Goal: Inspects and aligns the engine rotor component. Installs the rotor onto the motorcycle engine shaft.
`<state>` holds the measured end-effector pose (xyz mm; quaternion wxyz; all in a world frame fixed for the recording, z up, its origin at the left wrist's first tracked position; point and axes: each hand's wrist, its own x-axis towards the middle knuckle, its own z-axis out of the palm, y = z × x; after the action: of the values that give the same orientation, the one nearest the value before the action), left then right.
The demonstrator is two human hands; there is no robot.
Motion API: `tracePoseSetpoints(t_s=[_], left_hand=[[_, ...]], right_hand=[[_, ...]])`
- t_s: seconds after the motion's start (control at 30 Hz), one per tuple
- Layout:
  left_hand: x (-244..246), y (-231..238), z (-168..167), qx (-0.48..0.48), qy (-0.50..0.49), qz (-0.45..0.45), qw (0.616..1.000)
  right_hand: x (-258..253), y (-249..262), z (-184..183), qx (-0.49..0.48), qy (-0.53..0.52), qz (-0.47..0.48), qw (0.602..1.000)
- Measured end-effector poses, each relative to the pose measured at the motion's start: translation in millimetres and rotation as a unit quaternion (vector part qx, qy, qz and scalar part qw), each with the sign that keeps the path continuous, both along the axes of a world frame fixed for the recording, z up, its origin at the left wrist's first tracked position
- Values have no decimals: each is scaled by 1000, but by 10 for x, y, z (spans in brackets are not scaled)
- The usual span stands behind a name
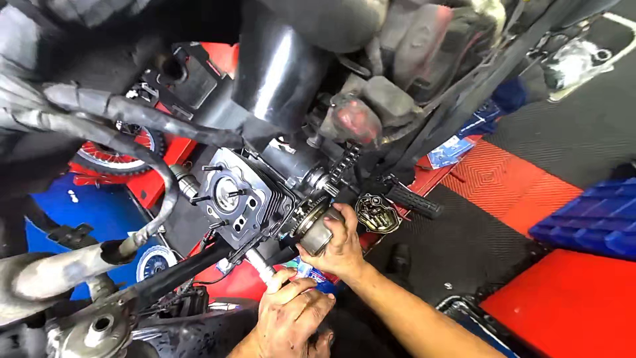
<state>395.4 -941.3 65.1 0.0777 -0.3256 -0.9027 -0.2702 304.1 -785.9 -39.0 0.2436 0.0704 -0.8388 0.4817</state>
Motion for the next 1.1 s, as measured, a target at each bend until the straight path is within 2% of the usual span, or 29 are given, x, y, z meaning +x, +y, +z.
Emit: tracePoseSetpoints(t_s=[0.03, 0.07, 0.1, 0.13, 0.17, 0.2, 0.23, 0.27, 0.3, 0.33, 0.37, 0.4, 0.43, 0.47, 0.5, 0.57, 0.63, 0.7, 0.73, 0.77, 0.8, 0.83, 0.87, 0.97, 1.03, 1.1], left_hand=[[2, 5, 0, 0, 0, 1, 1000], [7, 10, 1, -1, 0, 2, 1000], [10, 16, 1, -2, 0, 3, 1000], [12, 19, 0, -3, -1, 3, 1000], [11, 21, 0, -3, -2, 2, 1000], [5, 20, -2, -4, -2, 2, 1000], [6, 19, -6, -5, -2, 2, 1000], [5, 17, -12, -5, -2, 1, 1000], [4, 17, -27, -3, 0, 1, 1000], [12, 18, -41, -2, 1, 2, 1000], [18, 19, -52, 1, 3, 4, 1000], [17, 16, -66, 5, 7, 5, 1000], [13, 11, -80, 8, 10, 6, 1000], [14, 10, -91, 11, 12, 8, 1000], [21, 9, -97, 11, 9, 10, 1000], [26, 7, -88, 8, -4, 10, 1000], [24, 8, -80, 6, -16, 12, 1000], [28, 8, -82, 6, -19, 14, 1000], [28, 7, -93, 8, -16, 15, 1000], [30, 11, -106, 10, -12, 19, 1000], [29, 13, -115, 12, -8, 22, 1000], [17, 14, -118, 17, -4, 25, 1000], [2, 10, -108, 28, -2, 25, 999], [-35, 3, 71, 84, 18, 64, 994], [-162, -55, 358, 81, 82, 177, 977], [-425, -180, 645, 67, 146, 298, 941]], right_hand=[[13, -14, 30, -26, -22, 2, 999], [56, -34, 112, -89, -89, 11, 992], [90, -58, 250, -195, -186, 24, 963], [77, -75, 420, -337, -298, 29, 893], [15, -79, 566, -481, -394, 19, 783], [-66, -79, 658, -572, -459, 2, 680], [-108, -79, 693, -610, -488, -9, 624], [-107, -90, 678, -611, -486, -12, 625], [-72, -105, 627, -580, -455, -7, 675], [-9, -118, 548, -512, -402, 0, 759], [47, -122, 447, -403, -334, 12, 852], [68, -124, 314, -282, -247, 14, 927], [55, -108, 177, -172, -160, 11, 972], [18, -80, 52, -85, -77, 4, 993], [-35, -46, -56, -27, 5, -2, 1000], [-124, 21, -179, 25, 113, -4, 993], [-139, 25, -180, 22, 121, -5, 992], [-49, -38, -68, -26, 32, -1, 999], [13, -85, 34, -90, -48, 8, 995], [55, -131, 162, -195, -132, 13, 972], [58, -168, 300, -317, -211, 9, 925], [38, -184, 397, -402, -265, -2, 877], [21, -186, 446, -441, -294, -10, 848], [17, -169, 483, -441, -310, -4, 842], [4, -153, 507, -429, -326, 9, 842], [30, -127, 520, -421, -348, 11, 838]])
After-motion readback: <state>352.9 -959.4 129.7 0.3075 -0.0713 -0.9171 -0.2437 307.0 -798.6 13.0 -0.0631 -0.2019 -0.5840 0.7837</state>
